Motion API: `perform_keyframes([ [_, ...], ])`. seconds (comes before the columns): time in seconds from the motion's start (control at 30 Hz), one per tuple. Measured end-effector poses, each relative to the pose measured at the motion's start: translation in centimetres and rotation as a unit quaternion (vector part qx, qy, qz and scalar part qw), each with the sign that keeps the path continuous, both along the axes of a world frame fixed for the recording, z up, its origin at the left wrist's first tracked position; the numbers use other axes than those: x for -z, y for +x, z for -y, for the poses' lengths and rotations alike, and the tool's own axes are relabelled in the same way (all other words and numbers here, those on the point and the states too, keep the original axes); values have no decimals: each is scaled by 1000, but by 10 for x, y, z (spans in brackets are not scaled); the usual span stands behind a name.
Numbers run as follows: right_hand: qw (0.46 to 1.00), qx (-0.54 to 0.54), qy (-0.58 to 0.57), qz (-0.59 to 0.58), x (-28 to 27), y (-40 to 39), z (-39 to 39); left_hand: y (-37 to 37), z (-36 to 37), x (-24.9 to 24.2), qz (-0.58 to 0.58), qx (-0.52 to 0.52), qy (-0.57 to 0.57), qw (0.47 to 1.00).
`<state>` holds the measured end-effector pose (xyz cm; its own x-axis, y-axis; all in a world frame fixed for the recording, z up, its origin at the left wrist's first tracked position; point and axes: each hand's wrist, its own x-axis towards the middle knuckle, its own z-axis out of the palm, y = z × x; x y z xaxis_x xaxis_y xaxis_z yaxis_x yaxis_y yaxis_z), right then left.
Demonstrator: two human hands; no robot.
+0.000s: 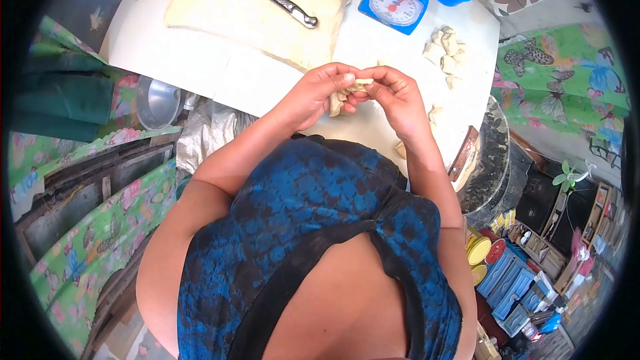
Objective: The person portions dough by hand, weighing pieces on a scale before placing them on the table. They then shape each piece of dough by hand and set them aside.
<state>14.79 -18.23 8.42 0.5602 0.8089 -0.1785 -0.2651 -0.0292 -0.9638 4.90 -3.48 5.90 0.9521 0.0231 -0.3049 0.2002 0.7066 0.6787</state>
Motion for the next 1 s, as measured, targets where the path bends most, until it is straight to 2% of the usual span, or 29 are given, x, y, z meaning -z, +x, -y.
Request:
perform_keyframes([
  [0.1,1000,-22,10,-5,-1,-1,0,-1,-1,1,-3,-15,30,999],
  [0.17,989,-3,1,150,3,0,-1,-3,-3,-2,3,-10,54,998],
  [0.3,983,-6,-41,181,7,0,-2,-6,-1,-2,-6,-20,114,993],
  [0.4,988,52,-60,131,-4,-5,-5,-9,0,3,0,-42,129,991],
  [0.47,978,-16,-119,171,-6,0,-3,-10,-2,2,5,-39,140,989],
  [0.53,977,-27,-116,176,-6,4,-1,-10,-2,0,10,-35,149,988],
  [0.57,976,-38,-113,182,-6,7,0,-10,-1,-3,14,-36,147,988],
  [0.63,971,39,-84,219,-16,21,1,-10,0,-5,17,-38,145,989],
  [0.67,964,113,-37,239,-28,30,0,-10,-1,-5,17,-38,124,991],
  [0.73,950,183,60,247,-63,57,0,-11,-3,-2,16,-37,103,994],
  [0.8,917,220,31,332,-87,86,5,-13,-8,8,-3,-25,80,996],
  [0.9,878,197,-26,436,-102,128,3,-15,-19,24,12,14,39,999],
  [1.0,880,191,-23,434,-111,142,-13,-15,-26,46,17,6,-15,1000],
])
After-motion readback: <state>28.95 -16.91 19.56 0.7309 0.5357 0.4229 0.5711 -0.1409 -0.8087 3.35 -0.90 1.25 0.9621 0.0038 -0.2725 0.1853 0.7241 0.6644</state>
